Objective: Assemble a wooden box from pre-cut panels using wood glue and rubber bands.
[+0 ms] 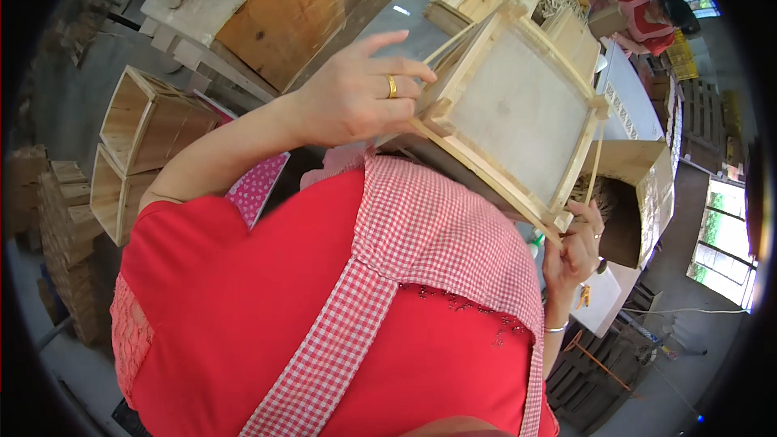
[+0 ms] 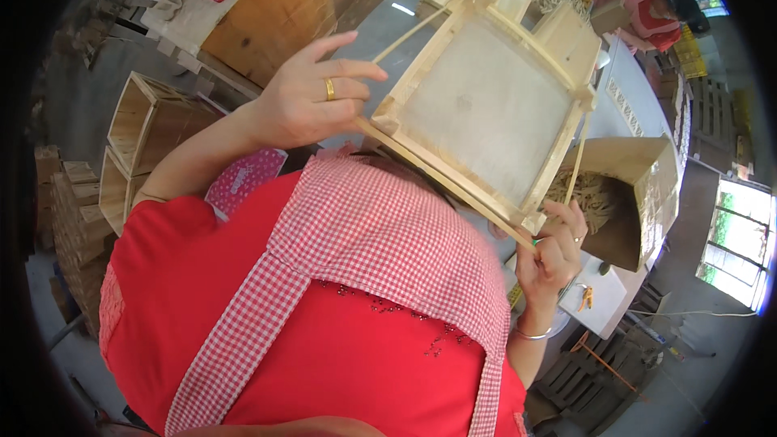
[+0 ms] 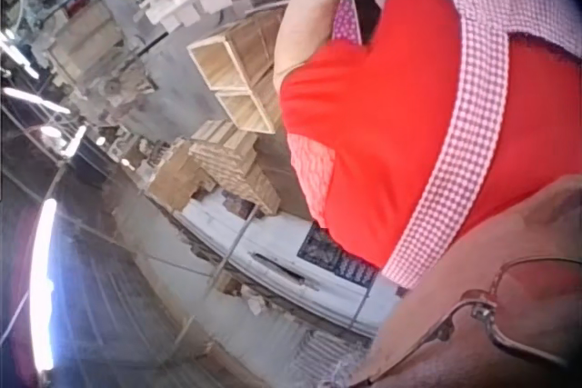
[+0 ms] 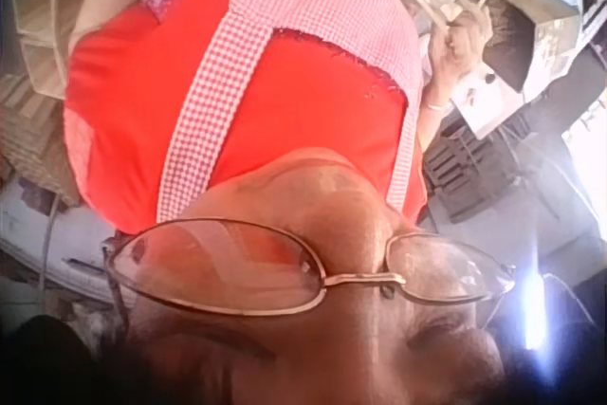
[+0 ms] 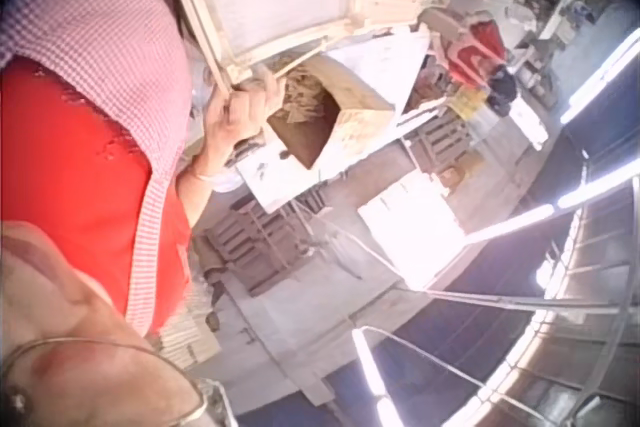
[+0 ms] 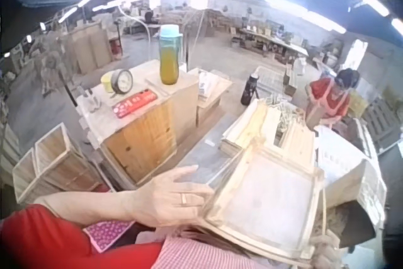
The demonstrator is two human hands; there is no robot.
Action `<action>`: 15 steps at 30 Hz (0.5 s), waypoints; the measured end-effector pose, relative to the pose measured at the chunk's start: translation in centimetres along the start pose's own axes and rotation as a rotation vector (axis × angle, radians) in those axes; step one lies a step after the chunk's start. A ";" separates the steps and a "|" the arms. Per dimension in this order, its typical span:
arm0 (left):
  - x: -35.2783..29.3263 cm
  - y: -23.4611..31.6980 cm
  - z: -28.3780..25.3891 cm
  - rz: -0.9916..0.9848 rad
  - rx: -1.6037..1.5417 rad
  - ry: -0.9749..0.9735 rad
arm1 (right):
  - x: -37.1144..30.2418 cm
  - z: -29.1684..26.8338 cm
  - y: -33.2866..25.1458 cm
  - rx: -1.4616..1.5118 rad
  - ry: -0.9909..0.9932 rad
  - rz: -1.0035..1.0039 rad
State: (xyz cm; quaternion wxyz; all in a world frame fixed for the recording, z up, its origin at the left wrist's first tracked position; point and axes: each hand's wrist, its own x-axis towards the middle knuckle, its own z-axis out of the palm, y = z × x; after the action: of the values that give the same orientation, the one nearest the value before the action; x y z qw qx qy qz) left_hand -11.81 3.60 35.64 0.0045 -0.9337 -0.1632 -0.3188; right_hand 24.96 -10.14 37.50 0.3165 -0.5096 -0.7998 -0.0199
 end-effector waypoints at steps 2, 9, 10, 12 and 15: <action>-0.2 0.0 0.6 -0.100 -0.081 0.017 | -0.8 0.7 0.6 -0.049 0.025 0.015; -0.1 -1.5 1.5 -0.463 -0.805 0.086 | -3.6 0.7 1.4 0.416 0.056 0.567; 0.8 -2.2 1.6 -0.671 -1.035 0.065 | -3.3 1.1 2.3 0.478 0.108 0.624; 2.9 -2.9 1.8 -0.942 -1.239 -0.030 | -1.4 2.1 3.4 0.435 0.149 0.735; 5.3 -2.6 4.2 -0.813 -1.135 -0.097 | 3.0 4.6 4.4 0.321 0.141 0.822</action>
State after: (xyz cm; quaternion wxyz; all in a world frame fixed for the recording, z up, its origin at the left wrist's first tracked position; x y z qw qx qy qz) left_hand -6.17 8.11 35.20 -0.6107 -0.6697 -0.3080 -0.2893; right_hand 25.54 -3.99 34.14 0.4271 -0.7269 -0.5001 0.1974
